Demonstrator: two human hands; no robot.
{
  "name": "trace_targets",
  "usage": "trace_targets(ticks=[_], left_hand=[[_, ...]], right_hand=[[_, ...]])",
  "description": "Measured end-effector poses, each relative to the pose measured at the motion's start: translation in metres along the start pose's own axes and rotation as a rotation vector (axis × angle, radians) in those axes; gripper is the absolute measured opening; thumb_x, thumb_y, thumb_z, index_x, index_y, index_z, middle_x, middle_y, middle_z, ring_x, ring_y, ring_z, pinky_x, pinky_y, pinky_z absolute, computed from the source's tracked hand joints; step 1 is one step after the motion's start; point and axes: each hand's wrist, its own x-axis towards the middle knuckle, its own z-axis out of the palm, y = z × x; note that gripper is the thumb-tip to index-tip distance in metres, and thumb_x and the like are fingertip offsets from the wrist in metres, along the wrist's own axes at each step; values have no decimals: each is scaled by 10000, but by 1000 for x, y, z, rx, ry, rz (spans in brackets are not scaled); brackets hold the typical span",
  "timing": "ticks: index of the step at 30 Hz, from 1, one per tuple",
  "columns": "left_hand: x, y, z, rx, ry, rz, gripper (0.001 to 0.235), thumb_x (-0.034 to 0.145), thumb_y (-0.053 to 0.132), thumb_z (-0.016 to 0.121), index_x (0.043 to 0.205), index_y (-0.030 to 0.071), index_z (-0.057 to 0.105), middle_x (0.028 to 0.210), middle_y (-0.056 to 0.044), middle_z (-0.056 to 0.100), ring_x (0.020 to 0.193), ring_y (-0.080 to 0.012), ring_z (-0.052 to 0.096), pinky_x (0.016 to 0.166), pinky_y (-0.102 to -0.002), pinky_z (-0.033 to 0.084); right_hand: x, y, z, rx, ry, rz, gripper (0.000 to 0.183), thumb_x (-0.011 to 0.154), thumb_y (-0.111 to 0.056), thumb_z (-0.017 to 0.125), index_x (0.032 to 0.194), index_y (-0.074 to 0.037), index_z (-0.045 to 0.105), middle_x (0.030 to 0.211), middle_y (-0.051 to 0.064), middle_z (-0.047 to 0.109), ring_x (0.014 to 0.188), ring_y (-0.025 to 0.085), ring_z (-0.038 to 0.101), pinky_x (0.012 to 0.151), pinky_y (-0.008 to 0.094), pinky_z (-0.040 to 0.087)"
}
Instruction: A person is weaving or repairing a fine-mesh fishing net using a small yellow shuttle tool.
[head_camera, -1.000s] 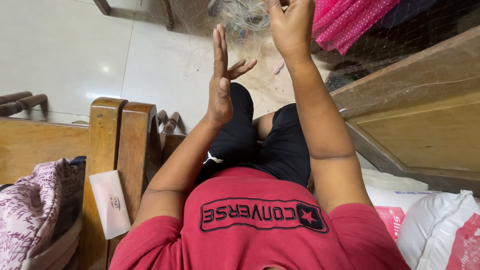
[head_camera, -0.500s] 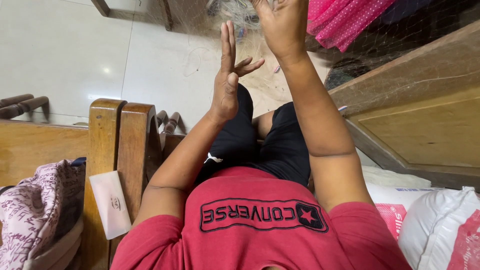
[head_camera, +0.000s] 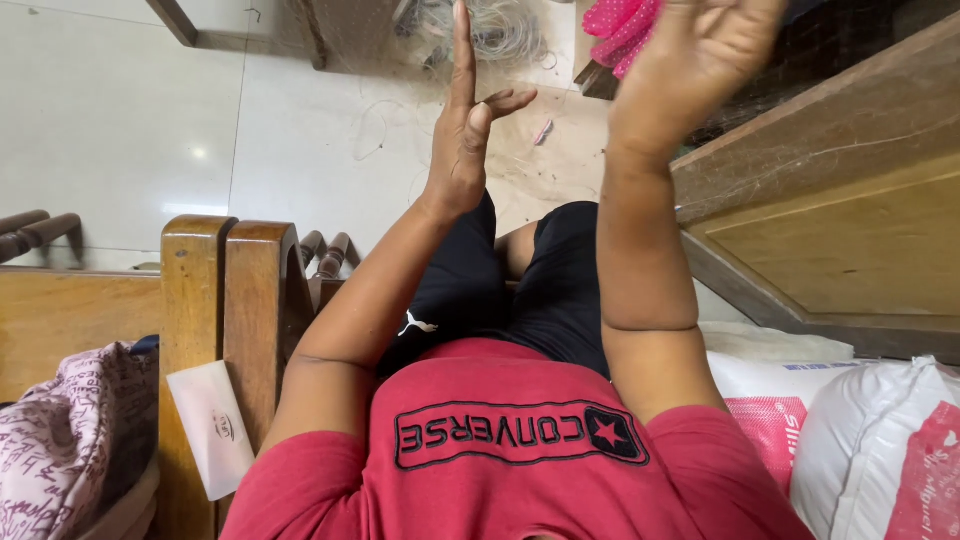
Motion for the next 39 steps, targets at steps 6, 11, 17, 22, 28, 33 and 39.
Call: trace_targets(ticks=[6, 11, 17, 22, 28, 33, 39], left_hand=[[-1, -16, 3, -69, 26, -5, 768, 1143, 725, 293, 1714, 303, -2, 1805, 60, -111, 1273, -311, 859, 1332, -487, 537], [3, -24, 8, -124, 41, -33, 745, 1147, 692, 306, 1702, 310, -12, 1815, -8, -51, 1305, -336, 834, 1285, -453, 564], [12, -38, 26, 61, 90, -31, 572, 1214, 478, 358, 1703, 347, 92, 1815, -7, 14, 1129, -258, 924, 946, -229, 675], [24, -23, 32, -133, 129, -77, 385, 1168, 391, 405, 1501, 198, 406, 1734, -157, 143, 1483, -319, 434, 990, -366, 754], [27, -2, 28, -176, 260, -245, 275, 1011, 379, 597, 1092, 119, 636, 1641, -273, 250, 1364, -261, 432, 804, -297, 724], [25, 0, 22, -183, 336, -261, 228, 957, 333, 690, 996, 109, 674, 1607, -315, 291, 1471, -254, 406, 695, -287, 733], [19, 16, 19, -172, 305, -142, 190, 1053, 293, 568, 1045, 107, 602, 1129, -63, 682, 1527, -307, 219, 770, -313, 732]], right_hand=[[21, -13, -74, 505, 413, 416, 592, 1133, 36, 750, 1585, -269, 521, 1354, 133, 679, 898, 283, 548, 805, 461, 539], [40, -87, -57, -389, -602, 178, 166, 1206, -165, 569, 1192, -8, 517, 1030, 122, 539, 932, 202, 503, 826, 356, 443], [29, -72, -68, -653, -1063, 343, 151, 1000, -8, 784, 1146, -46, 790, 1042, 117, 792, 879, 168, 738, 738, 315, 616], [12, -85, -57, -453, -1079, 385, 82, 1033, -19, 729, 1105, 9, 758, 995, 124, 765, 827, 170, 685, 682, 278, 564], [-12, -91, -36, -279, -1112, 370, 125, 1035, -58, 694, 1125, 12, 744, 1056, 135, 743, 904, 203, 699, 779, 289, 517], [-4, -78, -26, -175, -1164, 512, 169, 1059, -116, 667, 1147, 4, 745, 1009, 88, 745, 743, 92, 586, 660, 227, 443], [-2, -29, -2, -41, -1027, 391, 323, 1174, -191, 462, 1398, -11, 610, 1072, 82, 460, 804, 138, 512, 754, 271, 514]])
